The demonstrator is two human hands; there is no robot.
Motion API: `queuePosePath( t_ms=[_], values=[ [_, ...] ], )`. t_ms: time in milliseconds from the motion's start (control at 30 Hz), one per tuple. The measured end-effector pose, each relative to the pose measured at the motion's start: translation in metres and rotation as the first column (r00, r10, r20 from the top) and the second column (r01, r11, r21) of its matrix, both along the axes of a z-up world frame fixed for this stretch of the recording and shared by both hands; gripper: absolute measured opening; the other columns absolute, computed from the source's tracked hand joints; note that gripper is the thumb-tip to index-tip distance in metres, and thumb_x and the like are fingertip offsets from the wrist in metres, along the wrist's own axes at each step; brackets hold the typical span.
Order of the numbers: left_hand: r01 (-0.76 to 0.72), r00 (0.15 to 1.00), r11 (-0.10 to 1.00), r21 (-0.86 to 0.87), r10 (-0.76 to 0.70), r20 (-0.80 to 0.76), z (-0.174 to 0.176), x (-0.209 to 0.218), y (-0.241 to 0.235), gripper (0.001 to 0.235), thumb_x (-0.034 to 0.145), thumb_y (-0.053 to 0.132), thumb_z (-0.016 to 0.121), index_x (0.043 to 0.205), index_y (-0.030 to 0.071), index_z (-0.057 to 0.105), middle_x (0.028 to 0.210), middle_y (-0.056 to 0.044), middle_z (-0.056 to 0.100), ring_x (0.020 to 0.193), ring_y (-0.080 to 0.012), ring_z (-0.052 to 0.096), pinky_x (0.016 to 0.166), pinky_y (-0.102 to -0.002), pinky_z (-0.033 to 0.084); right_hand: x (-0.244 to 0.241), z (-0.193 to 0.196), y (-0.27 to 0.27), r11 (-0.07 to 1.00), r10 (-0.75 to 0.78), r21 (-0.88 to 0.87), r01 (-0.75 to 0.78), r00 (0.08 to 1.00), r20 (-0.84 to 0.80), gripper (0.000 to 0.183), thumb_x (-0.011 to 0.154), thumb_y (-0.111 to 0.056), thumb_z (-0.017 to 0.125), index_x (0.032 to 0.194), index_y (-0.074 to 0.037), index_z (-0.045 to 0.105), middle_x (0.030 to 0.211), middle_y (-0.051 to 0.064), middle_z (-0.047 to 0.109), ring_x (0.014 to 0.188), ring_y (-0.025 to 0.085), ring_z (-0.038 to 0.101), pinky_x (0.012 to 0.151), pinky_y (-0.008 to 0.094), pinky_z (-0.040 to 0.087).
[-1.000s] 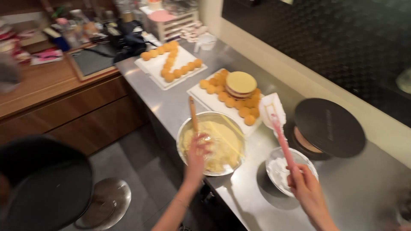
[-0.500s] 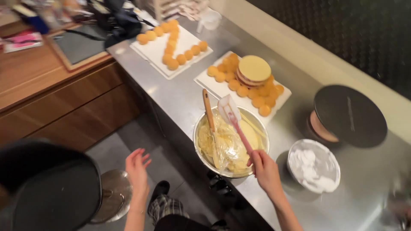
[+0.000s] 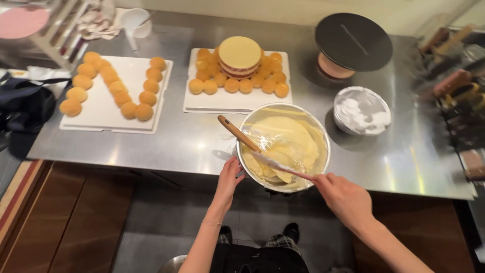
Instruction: The person uses a hand mixer to whip a white substance in a metal bowl, then switches to a spatula to fold the mixture. They retrieve a bowl of yellow batter from a refrigerator and add portions of it to the white mixture, continuing to fold the ingredients together.
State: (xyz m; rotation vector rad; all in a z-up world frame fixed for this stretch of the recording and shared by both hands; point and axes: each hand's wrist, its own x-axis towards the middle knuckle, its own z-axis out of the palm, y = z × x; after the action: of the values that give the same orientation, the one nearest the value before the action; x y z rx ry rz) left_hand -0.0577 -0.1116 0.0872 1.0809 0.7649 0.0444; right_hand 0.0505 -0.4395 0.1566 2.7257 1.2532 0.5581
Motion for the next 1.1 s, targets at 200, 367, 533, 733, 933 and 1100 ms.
queuePosePath(
  t_ms=[200, 367, 533, 733, 933, 1100],
  values=[
    [0.084, 0.996, 0.994, -0.073, -0.084, -0.001, 0.012, 0.001, 0.003, 0.075, 0.110, 0.049, 0.057, 0.174, 0.011, 0.049, 0.162, -0.009, 0.072, 0.147, -0.0225, 0.072, 0.130, -0.047, 0.056, -0.022, -0.041, 0.004, 0.963, 0.057, -0.271, -0.015, 0.987, 0.148, 0.077, 0.091, 0.005, 0.078, 0.156, -0.033, 0.060, 0.085, -0.003, 0.065, 0.059, 0.017, 0.060, 0.049, 0.035, 0.046],
    [0.188, 0.980, 0.982, -0.017, -0.186, 0.068, 0.021, -0.009, 0.011, 0.077, 0.122, 0.046, 0.057, 0.182, 0.004, 0.033, 0.178, -0.027, 0.048, 0.166, -0.0412, 0.050, 0.135, -0.056, 0.047, -0.020, -0.049, 0.044, 0.972, -0.024, -0.236, 0.008, 0.998, -0.063, 0.015, 0.113, -0.027, 0.058, 0.126, -0.032, 0.065, 0.088, -0.003, 0.070, 0.073, 0.021, 0.080, 0.066, 0.034, 0.065],
    [0.246, 0.964, 0.969, -0.032, -0.242, 0.108, 0.033, -0.013, 0.016, 0.080, 0.121, 0.040, 0.057, 0.183, 0.000, 0.027, 0.182, -0.035, 0.035, 0.171, -0.0490, 0.037, 0.139, -0.058, 0.039, 0.021, -0.067, 0.052, 0.987, -0.095, -0.156, 0.030, 0.899, -0.428, 0.017, 0.119, -0.041, 0.053, 0.123, -0.033, 0.067, 0.086, 0.004, 0.073, 0.079, 0.040, 0.080, 0.073, 0.051, 0.066],
    [0.260, 0.958, 0.965, -0.044, -0.252, 0.136, 0.041, -0.016, 0.018, 0.076, 0.121, 0.037, 0.051, 0.184, 0.001, 0.027, 0.180, -0.034, 0.041, 0.171, -0.0463, 0.042, 0.139, -0.056, 0.037, 0.010, -0.049, 0.051, 0.986, -0.164, -0.074, 0.151, 0.761, -0.628, 0.018, 0.115, -0.047, 0.061, 0.114, -0.031, 0.068, 0.095, 0.002, 0.087, 0.099, 0.039, 0.084, 0.087, 0.052, 0.068],
    [0.270, 0.953, 0.962, -0.050, -0.259, 0.159, 0.034, -0.020, 0.022, 0.071, 0.121, 0.029, 0.045, 0.184, 0.000, 0.028, 0.182, -0.036, 0.038, 0.169, -0.0474, 0.045, 0.141, -0.055, 0.034, -0.006, -0.040, 0.052, 0.951, -0.165, 0.064, 0.303, 0.670, -0.724, 0.021, 0.114, -0.050, 0.066, 0.115, -0.032, 0.077, 0.091, 0.003, 0.090, 0.097, 0.037, 0.087, 0.087, 0.048, 0.069],
    [0.242, 0.954, 0.965, -0.099, -0.217, 0.209, 0.019, -0.018, 0.024, 0.068, 0.122, 0.024, 0.041, 0.184, -0.001, 0.030, 0.180, -0.036, 0.041, 0.169, -0.0475, 0.045, 0.141, -0.055, 0.034, -0.001, -0.054, 0.035, 0.915, -0.134, 0.157, 0.372, 0.648, -0.750, 0.022, 0.110, -0.051, 0.072, 0.116, -0.032, 0.081, 0.088, 0.007, 0.091, 0.096, 0.038, 0.088, 0.086, 0.048, 0.069]
  ],
)
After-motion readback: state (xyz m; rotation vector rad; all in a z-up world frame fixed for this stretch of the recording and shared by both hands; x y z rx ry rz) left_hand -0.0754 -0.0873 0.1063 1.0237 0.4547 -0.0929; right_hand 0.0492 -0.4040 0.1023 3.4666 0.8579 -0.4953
